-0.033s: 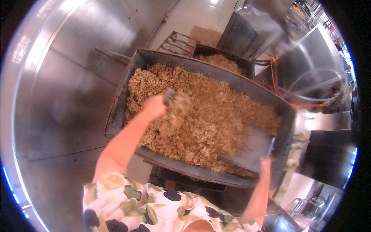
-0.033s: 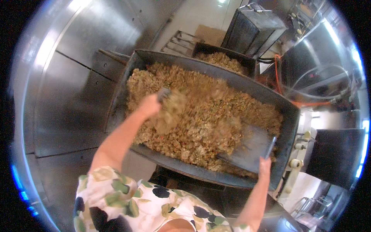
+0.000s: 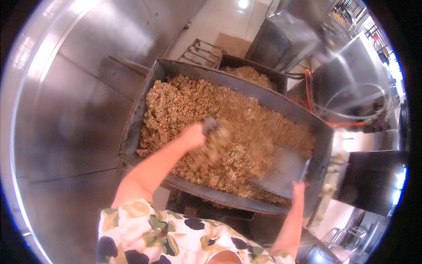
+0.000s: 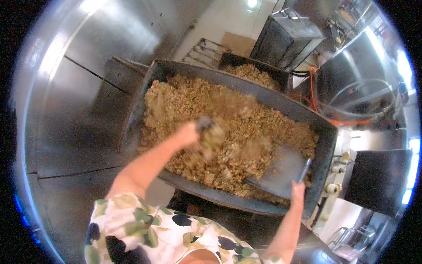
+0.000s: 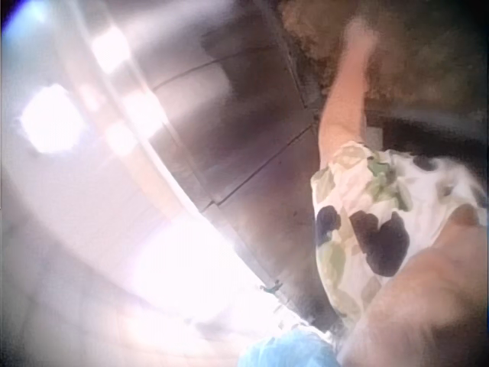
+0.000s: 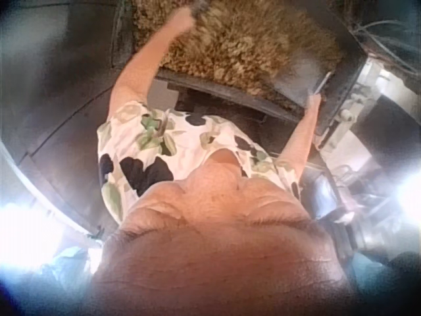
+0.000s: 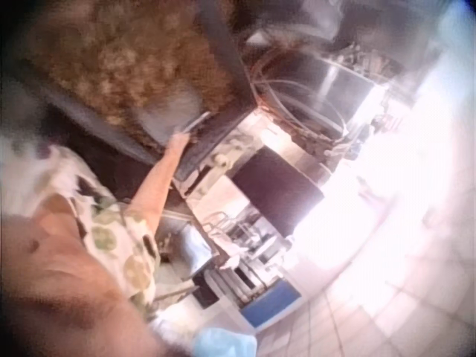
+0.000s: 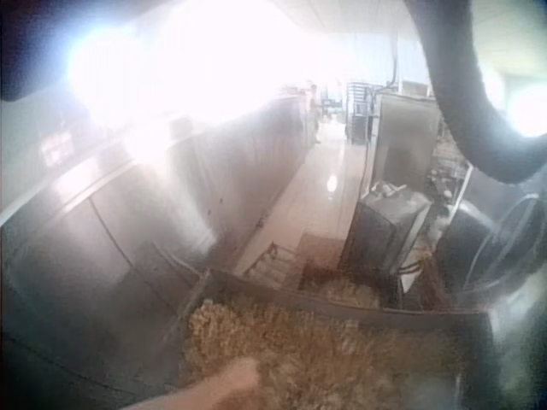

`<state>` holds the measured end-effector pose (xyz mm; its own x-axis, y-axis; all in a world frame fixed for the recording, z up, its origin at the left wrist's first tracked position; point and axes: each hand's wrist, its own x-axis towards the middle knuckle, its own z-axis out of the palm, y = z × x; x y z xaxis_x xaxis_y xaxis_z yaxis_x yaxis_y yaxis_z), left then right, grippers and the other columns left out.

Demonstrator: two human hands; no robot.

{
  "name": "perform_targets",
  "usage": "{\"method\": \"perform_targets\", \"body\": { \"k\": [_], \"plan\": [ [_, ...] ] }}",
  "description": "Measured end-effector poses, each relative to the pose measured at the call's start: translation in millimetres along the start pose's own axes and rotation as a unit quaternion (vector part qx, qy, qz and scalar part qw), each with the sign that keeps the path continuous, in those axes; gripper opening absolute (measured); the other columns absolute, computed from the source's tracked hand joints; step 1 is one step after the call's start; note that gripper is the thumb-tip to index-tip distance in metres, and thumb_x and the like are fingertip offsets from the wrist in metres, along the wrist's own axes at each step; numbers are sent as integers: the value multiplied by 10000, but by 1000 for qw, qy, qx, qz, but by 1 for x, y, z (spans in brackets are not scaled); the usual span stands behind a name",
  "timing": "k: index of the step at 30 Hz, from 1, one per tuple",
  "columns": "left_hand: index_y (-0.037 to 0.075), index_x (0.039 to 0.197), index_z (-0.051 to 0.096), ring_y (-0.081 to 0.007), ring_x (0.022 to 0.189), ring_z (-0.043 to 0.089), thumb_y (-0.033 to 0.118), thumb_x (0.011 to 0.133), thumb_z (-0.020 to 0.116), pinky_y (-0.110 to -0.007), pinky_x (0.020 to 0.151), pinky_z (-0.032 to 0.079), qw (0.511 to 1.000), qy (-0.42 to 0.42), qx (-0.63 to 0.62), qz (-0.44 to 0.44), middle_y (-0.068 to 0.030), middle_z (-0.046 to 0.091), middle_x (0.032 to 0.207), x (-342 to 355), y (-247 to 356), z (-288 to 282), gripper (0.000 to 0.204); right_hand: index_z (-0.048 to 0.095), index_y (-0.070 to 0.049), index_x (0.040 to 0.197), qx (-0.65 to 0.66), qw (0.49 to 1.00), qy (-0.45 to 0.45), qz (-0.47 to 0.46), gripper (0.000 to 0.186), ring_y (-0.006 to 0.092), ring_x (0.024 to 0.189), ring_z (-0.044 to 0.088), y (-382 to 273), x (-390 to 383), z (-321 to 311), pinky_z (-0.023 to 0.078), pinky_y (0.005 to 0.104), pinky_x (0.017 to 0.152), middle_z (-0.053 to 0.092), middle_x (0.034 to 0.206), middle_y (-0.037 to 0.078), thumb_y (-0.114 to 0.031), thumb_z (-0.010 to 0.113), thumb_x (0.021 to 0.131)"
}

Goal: The person kneads a large mass of dough on a table, cuts a portion with a scraper, and places it on a scale. They then scoop a granular mixture from a bin into a machine hopper using a metal scoop and their hands.

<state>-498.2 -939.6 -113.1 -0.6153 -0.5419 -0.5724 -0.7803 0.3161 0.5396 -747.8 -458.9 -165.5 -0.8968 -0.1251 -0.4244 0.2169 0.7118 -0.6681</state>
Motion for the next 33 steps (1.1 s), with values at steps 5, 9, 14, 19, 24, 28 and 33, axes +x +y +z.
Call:
{"method": "perform_targets", "body": {
  "k": [5,9,14,19,24,28,33],
  "plan": [
    [58,1053,625,-375,845,667,235,844,596,-461,780,531,990,-34,46,132,-209,679,865,-22,25,9,275,607,95,1088,1,1000,15,-24,341,238,862,601,5,-5,1,474,376,820,660,969,142,-140,619,840],
    [91,1061,570,-328,749,683,241,935,542,-439,663,556,974,162,152,52,-148,677,795,-6,34,-119,198,602,103,1088,-26,1000,10,12,369,237,853,600,5,-7,-2,474,381,803,661,957,149,-166,631,836],
    [98,1082,586,-365,888,664,260,867,652,-482,742,526,890,266,354,107,-168,686,907,78,-33,-204,277,597,96,1088,-16,999,2,36,389,267,880,602,14,3,0,468,384,840,657,973,168,-192,630,828],
    [86,1084,623,-344,993,643,196,857,612,-466,829,511,905,203,367,68,-171,678,1017,145,-73,-184,252,594,93,1100,-31,999,37,12,383,291,932,603,28,4,-6,453,390,880,653,1006,174,-179,619,831],
    [63,1059,645,-366,994,642,167,823,620,-461,846,515,930,136,339,44,-175,683,1020,120,-60,-188,259,594,80,1096,-8,999,2,32,363,247,873,590,8,-3,-2,462,368,827,649,984,141,-176,625,839],
    [47,1002,578,-338,850,684,124,862,589,-459,732,540,903,152,400,30,-176,688,900,50,-9,-154,161,607,62,1091,15,999,-3,52,325,213,829,577,11,-1,-1,464,361,790,650,957,111,-154,620,848],
    [57,931,521,-308,626,667,103,875,555,-429,576,545,892,158,365,214,-135,653,721,-32,4,-112,80,580,65,1152,24,999,-18,36,372,229,899,588,19,8,-1,465,367,826,644,1027,127,-141,619,845]
  ]
}}
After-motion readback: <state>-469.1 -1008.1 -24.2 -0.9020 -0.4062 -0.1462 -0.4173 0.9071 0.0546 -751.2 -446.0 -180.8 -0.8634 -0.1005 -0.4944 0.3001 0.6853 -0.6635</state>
